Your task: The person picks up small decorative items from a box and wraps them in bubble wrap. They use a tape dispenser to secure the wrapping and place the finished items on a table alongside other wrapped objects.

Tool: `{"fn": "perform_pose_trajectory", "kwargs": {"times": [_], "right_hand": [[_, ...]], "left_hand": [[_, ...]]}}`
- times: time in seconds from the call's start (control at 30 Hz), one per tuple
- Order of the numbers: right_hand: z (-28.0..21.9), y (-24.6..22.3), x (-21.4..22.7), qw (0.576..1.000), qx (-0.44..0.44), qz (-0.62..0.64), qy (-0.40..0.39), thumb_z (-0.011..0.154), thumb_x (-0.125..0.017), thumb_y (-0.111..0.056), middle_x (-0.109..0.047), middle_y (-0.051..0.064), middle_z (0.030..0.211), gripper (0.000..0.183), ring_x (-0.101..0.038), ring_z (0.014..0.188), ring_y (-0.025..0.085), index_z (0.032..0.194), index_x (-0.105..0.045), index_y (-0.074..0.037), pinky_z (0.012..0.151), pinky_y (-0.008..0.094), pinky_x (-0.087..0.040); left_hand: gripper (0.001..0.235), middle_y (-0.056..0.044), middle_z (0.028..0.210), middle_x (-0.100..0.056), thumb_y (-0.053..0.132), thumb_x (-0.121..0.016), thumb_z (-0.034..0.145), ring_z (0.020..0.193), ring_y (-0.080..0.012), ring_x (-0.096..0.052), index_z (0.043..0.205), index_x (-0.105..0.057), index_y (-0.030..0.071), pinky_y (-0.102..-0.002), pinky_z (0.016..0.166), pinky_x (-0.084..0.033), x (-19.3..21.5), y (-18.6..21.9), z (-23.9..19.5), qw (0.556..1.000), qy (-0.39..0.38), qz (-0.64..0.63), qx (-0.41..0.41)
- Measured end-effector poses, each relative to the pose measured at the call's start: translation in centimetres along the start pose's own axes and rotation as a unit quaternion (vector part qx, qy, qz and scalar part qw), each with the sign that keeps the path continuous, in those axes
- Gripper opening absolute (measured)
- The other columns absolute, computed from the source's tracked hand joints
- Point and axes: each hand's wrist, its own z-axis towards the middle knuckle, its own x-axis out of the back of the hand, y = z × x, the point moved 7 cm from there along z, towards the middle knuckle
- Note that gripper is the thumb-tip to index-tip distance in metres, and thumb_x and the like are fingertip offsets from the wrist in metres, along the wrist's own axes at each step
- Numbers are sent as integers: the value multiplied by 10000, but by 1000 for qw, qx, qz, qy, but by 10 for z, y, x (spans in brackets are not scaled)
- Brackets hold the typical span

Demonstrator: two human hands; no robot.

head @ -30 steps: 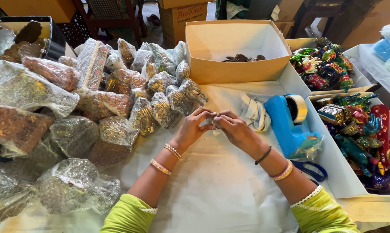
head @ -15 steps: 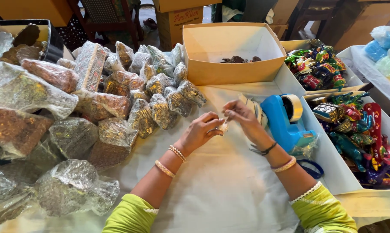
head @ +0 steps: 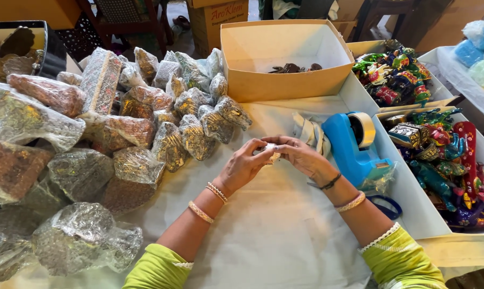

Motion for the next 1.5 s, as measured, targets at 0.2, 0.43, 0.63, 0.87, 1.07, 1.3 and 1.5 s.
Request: {"fn": "perform_pose_trajectory", "kwargs": {"times": [0.2,0.43,0.63,0.87,1.07,1.3,1.5], "right_hand": [[2,10,11,998,27,-19,60,938,-680,-190,-709,76,1231,406,-651,1117,151,1288,-665,15,978,320,-506],[3,16,24,995,56,-29,77,923,-704,-107,-746,66,1117,302,-679,1031,132,1195,-715,23,940,292,-526],[-3,-5,12,999,7,-5,32,931,-717,-132,-727,56,1158,395,-664,1049,120,1294,-671,18,941,284,-517],[-4,-6,3,996,31,-73,35,924,-730,-138,-710,44,1147,363,-657,1049,121,1252,-675,8,933,293,-526],[-8,-9,-4,994,47,-94,42,907,-748,-125,-696,41,1096,305,-649,1035,124,1183,-682,-10,922,303,-518],[-3,-1,13,994,26,-71,73,908,-714,-222,-706,25,1114,349,-658,1038,116,1198,-684,-30,924,297,-523],[-3,-5,6,994,26,-82,73,900,-748,-157,-711,46,1108,349,-665,1045,121,1203,-673,1,936,278,-522]], "left_hand": [[347,-111,1158,-608,66,-742,903,1011,-297,-667,1233,-694,163,-396,843,-582,-1,2,-3,1000,4,9,-5],[221,-111,1159,-604,44,-740,882,1053,-307,-653,1090,-677,88,-400,858,-577,-1,9,-2,999,8,16,-36],[208,-112,1113,-586,54,-761,890,1011,-307,-641,1080,-678,67,-410,831,-558,3,8,3,1000,16,-10,-15],[179,-114,1097,-573,43,-765,868,990,-306,-638,999,-644,53,-404,826,-548,8,11,0,999,14,-35,-16],[216,-110,1046,-555,110,-801,903,912,-259,-608,939,-607,26,-352,794,-532,4,-4,3,987,-2,-154,47],[396,-93,1049,-551,193,-832,859,959,-208,-601,1094,-552,41,-320,861,-549,-30,-44,-5,977,55,-177,106],[548,-79,1016,-656,324,-857,822,930,-148,-657,1160,-543,30,-300,835,-563,-44,-61,-14,925,-43,-258,276]]}}
